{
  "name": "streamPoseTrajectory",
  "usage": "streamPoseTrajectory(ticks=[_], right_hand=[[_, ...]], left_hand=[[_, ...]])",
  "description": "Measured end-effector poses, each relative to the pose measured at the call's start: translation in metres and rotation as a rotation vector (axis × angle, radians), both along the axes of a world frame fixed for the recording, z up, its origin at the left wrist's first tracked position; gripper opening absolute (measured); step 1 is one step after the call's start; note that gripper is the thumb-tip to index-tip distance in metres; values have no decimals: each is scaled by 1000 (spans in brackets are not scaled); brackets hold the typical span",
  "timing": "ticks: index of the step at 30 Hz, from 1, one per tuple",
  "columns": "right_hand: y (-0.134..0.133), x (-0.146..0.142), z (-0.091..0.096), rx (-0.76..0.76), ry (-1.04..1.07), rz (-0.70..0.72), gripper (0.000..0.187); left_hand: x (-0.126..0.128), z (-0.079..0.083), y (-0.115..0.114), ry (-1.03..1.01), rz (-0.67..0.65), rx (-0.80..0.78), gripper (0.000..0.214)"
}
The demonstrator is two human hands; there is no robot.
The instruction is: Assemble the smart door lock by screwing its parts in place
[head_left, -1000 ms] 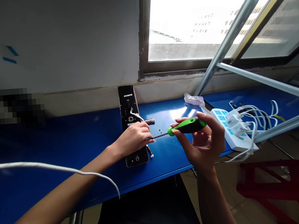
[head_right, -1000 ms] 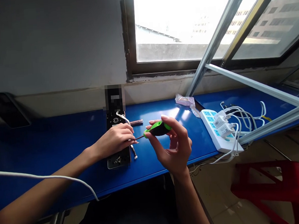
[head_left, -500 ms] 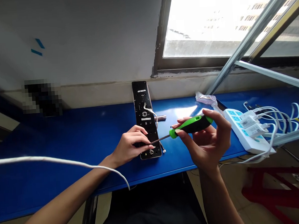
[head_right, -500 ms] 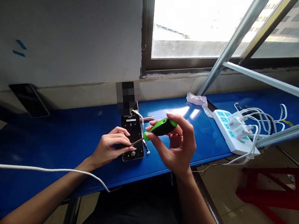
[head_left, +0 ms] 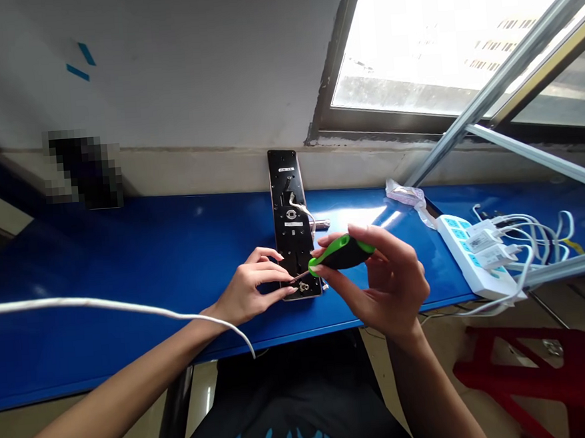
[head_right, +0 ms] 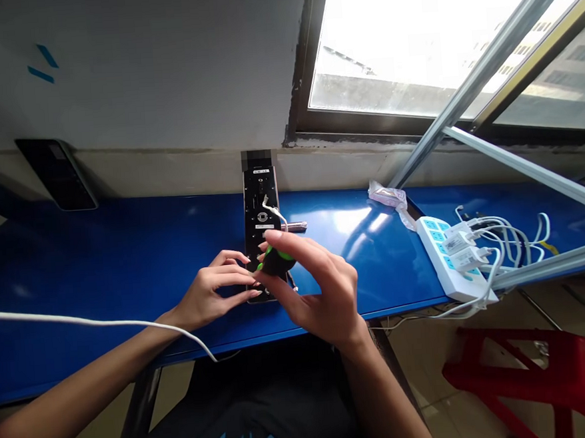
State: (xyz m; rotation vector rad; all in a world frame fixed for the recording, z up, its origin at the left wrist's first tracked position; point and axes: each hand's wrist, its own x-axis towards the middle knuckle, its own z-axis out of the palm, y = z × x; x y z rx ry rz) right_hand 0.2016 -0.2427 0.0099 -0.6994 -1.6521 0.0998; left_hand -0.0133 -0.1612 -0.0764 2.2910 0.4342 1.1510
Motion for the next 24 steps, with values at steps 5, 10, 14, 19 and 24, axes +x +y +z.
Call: streamPoseTrajectory(ticks=[5,10,14,19,24], right_hand=[[-2,-7,-2,-24,-66,21,85],[-1,-13,1,-53,-118,15,79],[2,-14,2,-36,-164,5,74],[8,-18,4,-17,-224,0,68],[9,-14,4,2,-211,-28,65]], left_hand=[[-8,1,0,58,-12,61,11],[-9,-2,2,110,-28,33,15],[-10,-4,4,119,-22,19,16],[-11,-4,4,108,-19,14,13],[-15,-5,7,183,47,-61,35]])
